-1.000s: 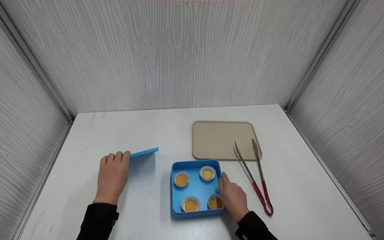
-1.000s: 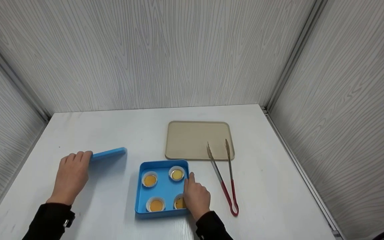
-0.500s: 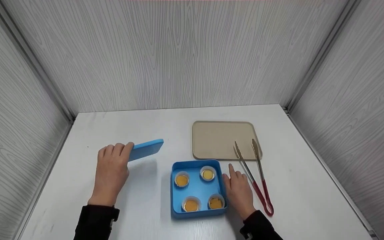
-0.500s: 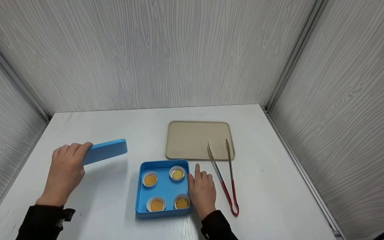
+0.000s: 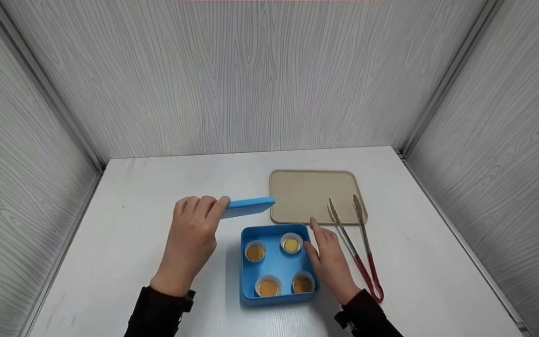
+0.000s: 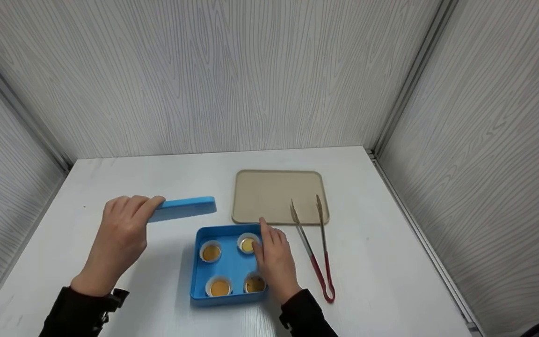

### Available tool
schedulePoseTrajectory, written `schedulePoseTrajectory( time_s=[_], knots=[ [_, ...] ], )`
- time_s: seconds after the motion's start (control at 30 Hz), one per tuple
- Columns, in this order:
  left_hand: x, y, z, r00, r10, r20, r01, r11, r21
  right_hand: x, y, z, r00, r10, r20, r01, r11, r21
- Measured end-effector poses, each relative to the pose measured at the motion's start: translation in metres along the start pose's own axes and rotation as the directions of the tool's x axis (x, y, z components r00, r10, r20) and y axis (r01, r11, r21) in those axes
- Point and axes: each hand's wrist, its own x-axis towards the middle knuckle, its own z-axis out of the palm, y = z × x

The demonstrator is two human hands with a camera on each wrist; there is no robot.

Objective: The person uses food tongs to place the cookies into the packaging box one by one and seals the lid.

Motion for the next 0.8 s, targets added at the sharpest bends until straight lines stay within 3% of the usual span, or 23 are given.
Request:
schedulePoseTrajectory(
  time_s=[0.27,0.53,0.8],
  knots=[
    [0.012,0.034,0.001,0.992,0.115,0.043,-0.112,0.992,-0.064,0.009,-0.019,-0.011,0.99,-0.143,0.012,0.138,0.971,0.196],
    [0.013,0.053,0.006,0.983,0.178,0.052,-0.169,0.975,-0.142,0.014,-0.028,-0.018,0.994,-0.102,-0.041,0.11,0.923,0.369],
    [0.011,0.057,0.007,0.978,0.2,0.055,-0.186,0.961,-0.203,0.013,-0.024,-0.015,0.992,-0.104,-0.069,0.124,0.853,0.507]
  ],
)
